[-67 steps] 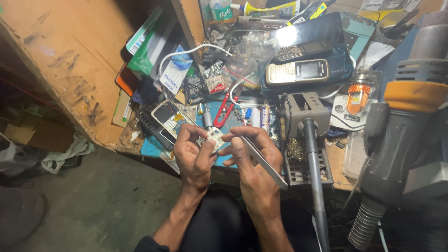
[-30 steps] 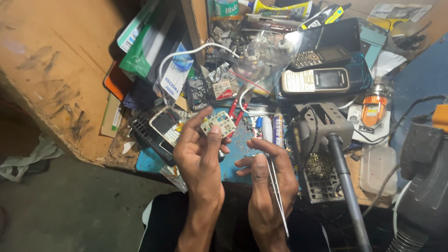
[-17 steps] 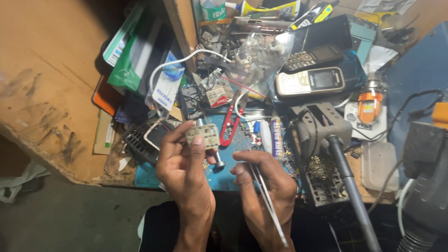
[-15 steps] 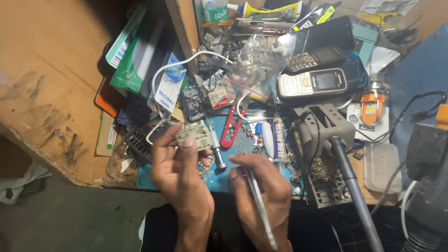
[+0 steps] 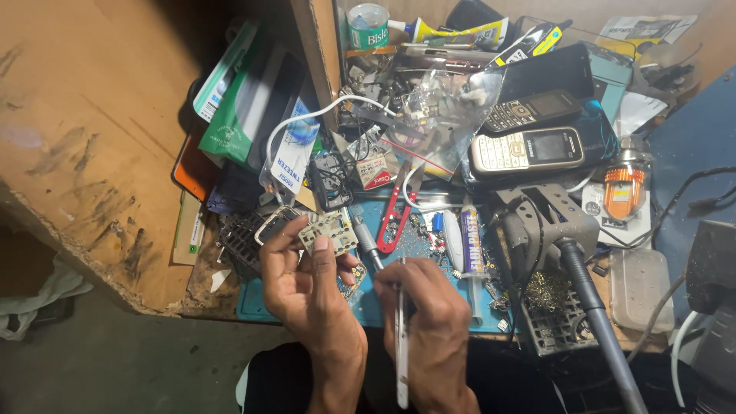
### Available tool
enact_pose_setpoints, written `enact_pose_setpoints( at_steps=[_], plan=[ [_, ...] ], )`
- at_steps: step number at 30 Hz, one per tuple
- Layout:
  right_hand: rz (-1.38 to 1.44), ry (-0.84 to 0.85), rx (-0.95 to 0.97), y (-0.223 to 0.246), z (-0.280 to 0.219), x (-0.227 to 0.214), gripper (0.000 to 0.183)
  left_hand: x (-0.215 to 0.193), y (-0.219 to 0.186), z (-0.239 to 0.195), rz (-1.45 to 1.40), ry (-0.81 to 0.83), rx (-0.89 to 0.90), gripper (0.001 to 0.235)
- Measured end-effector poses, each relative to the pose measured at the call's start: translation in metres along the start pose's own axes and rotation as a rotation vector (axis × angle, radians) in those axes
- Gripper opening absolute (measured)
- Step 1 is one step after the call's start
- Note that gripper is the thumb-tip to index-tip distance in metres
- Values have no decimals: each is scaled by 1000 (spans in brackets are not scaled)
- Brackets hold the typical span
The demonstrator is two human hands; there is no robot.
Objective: The person disassembles a black smartphone and a silver feature phone on a cluttered workbench. They remove the back cover, battery, and keypad, then use tweezers to separate small internal components.
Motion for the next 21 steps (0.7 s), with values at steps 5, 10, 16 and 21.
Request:
enact_pose_setpoints(
  at_steps=[5, 10, 16, 21],
  plan=[
    [-27, -92, -66, 12, -3, -14, 16, -4, -4, 0, 34, -41, 52, 28],
    [46, -114, -108, 17, 13, -1, 13, -8, -4, 7, -25, -74, 83, 30],
    [-22, -38, -66, 7, 51, 35, 13, -9, -4, 13, -8, -63, 158, 35],
    [44, 20, -80, 6, 58, 45, 18, -9, 0, 16, 6, -60, 145, 37]
  ],
)
Point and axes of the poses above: each hand's wrist, its own z-axis towards the middle knuckle, its own x-axis out of the palm, y = z × x, the point moved 6 cm from there along z, towards the middle knuckle, and after that the axes turned 3 degrees about z, right-handed, at the moved point
